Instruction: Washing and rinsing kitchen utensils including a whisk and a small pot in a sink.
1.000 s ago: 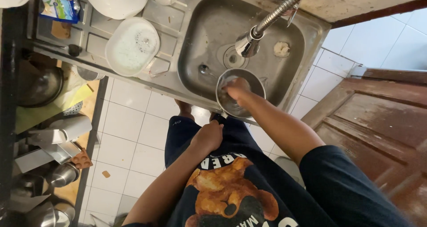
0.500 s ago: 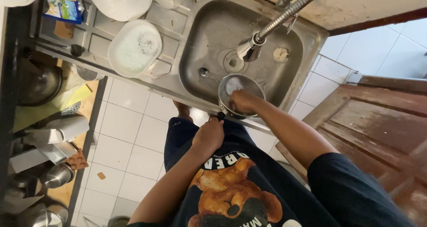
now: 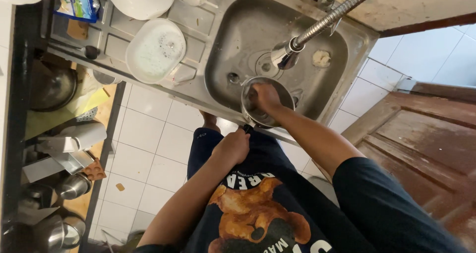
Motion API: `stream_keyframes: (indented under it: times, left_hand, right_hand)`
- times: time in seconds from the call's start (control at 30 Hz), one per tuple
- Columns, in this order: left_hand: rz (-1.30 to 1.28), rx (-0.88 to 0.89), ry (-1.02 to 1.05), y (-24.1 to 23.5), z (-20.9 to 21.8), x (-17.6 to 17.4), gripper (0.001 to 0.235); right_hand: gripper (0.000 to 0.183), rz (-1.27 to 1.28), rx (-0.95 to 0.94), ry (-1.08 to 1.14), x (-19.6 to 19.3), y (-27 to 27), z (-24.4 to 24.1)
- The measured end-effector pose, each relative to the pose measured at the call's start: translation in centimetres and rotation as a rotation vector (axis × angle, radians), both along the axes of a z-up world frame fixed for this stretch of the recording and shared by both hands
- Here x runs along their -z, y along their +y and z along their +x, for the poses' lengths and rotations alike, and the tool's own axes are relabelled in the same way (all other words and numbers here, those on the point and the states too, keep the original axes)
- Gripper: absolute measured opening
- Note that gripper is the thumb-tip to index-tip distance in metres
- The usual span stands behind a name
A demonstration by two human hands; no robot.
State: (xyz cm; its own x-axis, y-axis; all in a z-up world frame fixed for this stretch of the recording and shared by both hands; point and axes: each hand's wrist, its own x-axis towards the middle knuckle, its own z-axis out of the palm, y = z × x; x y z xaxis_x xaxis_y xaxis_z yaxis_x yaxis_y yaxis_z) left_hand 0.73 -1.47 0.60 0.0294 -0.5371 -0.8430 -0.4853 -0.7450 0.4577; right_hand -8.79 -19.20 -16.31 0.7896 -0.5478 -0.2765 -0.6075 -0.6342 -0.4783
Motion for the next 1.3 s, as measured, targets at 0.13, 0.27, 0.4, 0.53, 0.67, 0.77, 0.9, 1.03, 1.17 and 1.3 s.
stream_keyframes:
  times: [0.13,0.27,0.4,0.53,0.67,0.77,0.9,1.03,1.17,1.3]
  left_hand:
    - [0.030,0.030,-0.034,0.5,-1.0,0.9,0.051]
    - [0.049,-0.022,-0.091,0.6,-1.4,1.2,0.047]
    - [-0.004,0.030,-0.051,0.8,-1.1,-0.1,0.050]
    - [0.029,-0.008,-0.042,0.7,-0.9,-0.7,0.054]
    - [0.044,0.037,-0.027,0.2,0.5,-2.1,0.056]
    - [0.031,0.021,-0.020,1.1,-0.7,0.6,0.055]
    - [0.040,0.014,-0.063,1.2,-1.6,2.7,0.053]
    - [0.039,-0.052,-0.043,1.9,-2.6,6.9,0.052]
    - [0.034,-0.022,-0.061,1.4,-0.3,2.7,0.054]
    - [-0.016,-0.080,-0.077,0.2,1.2,2.2,0.054]
  right_hand:
    - [0.022,0.646,-0.169,-0.016,-0.7,0.7,-1.1]
    - [0.024,0.650,-0.432,0.375,-6.9,-2.0,-1.8]
    - [0.019,0.327,-0.523,0.521,0.5,-3.6,-5.6]
    - [0.019,-0.319,-0.436,0.168,0.9,-2.1,-4.0]
    - [0.006,-0.501,-0.390,-0.104,1.0,-0.8,-1.5]
    - [0.017,-0.118,-0.142,0.139,0.1,0.3,-1.3]
    - [0.015,0.384,-0.185,-0.108,3.4,0.2,-1.9]
    - [0.027,0.780,-0.546,0.145,-7.0,-2.7,-1.6]
    - [0.028,0.403,-0.816,0.312,2.3,-3.4,-7.3]
    - [0.017,-0.058,-0.321,0.387,-5.2,-7.0,-3.1]
